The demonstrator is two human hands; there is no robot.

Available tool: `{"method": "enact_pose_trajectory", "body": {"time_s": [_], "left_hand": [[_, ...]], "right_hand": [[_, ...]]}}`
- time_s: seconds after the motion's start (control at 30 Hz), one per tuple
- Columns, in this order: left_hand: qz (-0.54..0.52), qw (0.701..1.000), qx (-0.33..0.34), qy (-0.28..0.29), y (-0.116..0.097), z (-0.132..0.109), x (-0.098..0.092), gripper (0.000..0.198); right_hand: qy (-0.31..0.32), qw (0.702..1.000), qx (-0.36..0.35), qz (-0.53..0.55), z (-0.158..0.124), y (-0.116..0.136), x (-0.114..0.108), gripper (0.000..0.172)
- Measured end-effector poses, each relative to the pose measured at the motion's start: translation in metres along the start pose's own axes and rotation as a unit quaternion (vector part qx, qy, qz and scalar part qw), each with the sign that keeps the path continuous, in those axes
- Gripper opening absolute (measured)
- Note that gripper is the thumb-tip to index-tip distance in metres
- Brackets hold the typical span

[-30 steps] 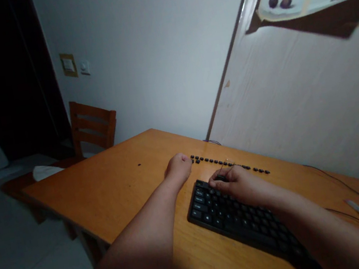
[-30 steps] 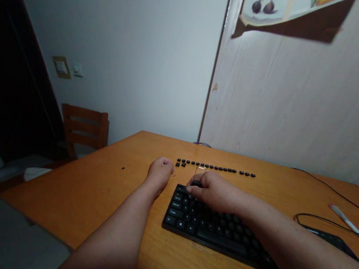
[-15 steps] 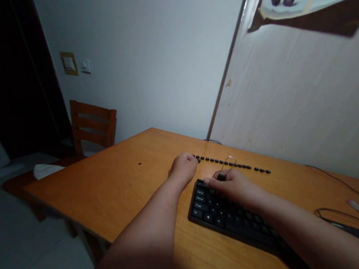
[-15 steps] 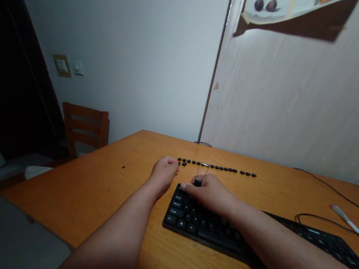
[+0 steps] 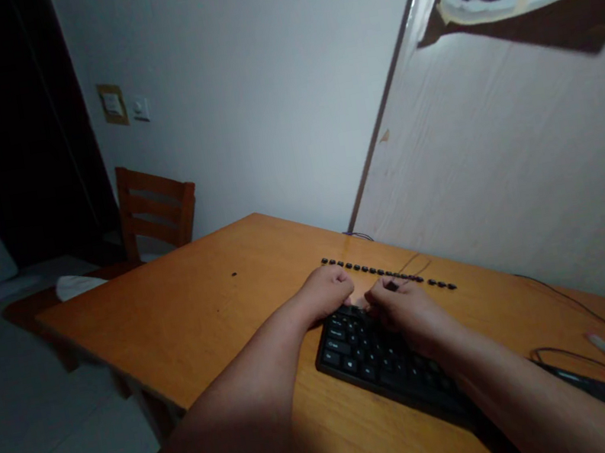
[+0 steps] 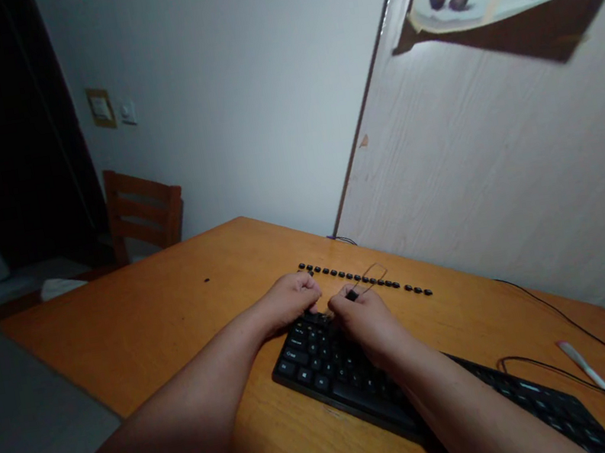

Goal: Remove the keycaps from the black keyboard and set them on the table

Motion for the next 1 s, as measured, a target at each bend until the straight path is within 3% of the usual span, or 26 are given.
{"method": "enact_pose_trajectory", "body": {"time_s": [0.13, 0.4, 0.63, 0.73, 0.8, 0.87, 1.0], "left_hand": [[-0.014, 1.000, -0.018, 0.014, -0.004, -0.004, 0.001, 0.018], [-0.082, 0.993, 0.004, 0.086, -0.021, -0.014, 0.006, 0.016], [-0.142, 0.987, -0.016, 0.070, -0.016, -0.010, 0.005, 0.031], [-0.163, 0.985, -0.025, 0.044, -0.015, -0.009, 0.002, 0.039], [-0.168, 0.985, -0.032, 0.035, -0.014, -0.009, 0.001, 0.039], [-0.174, 0.983, -0.046, 0.030, -0.012, -0.008, 0.000, 0.039], [-0.199, 0.977, -0.065, 0.030, -0.011, -0.008, 0.000, 0.043]], "right_hand": [[-0.014, 0.999, 0.011, 0.050, 0.000, 0.001, -0.005, 0.020], [-0.056, 0.995, -0.036, 0.071, 0.001, 0.009, -0.007, 0.026], [-0.044, 0.994, -0.104, 0.011, 0.004, 0.013, -0.011, 0.039], [-0.016, 0.985, -0.166, -0.043, 0.010, 0.011, -0.014, 0.044], [-0.003, 0.962, -0.228, -0.152, 0.013, 0.013, -0.015, 0.038], [0.000, 0.916, -0.274, -0.292, 0.013, 0.017, -0.013, 0.032], [0.015, 0.837, -0.279, -0.470, 0.012, 0.024, -0.007, 0.031]]}}
Point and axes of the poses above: each hand's wrist, its own z-axis towards the middle knuckle, its own x-axis out of the palm, y = z × x, the point moved 5 cm from there along z, towards the middle knuckle, and after that the axes turned 5 degrees about -x, right-handed, at the moved point
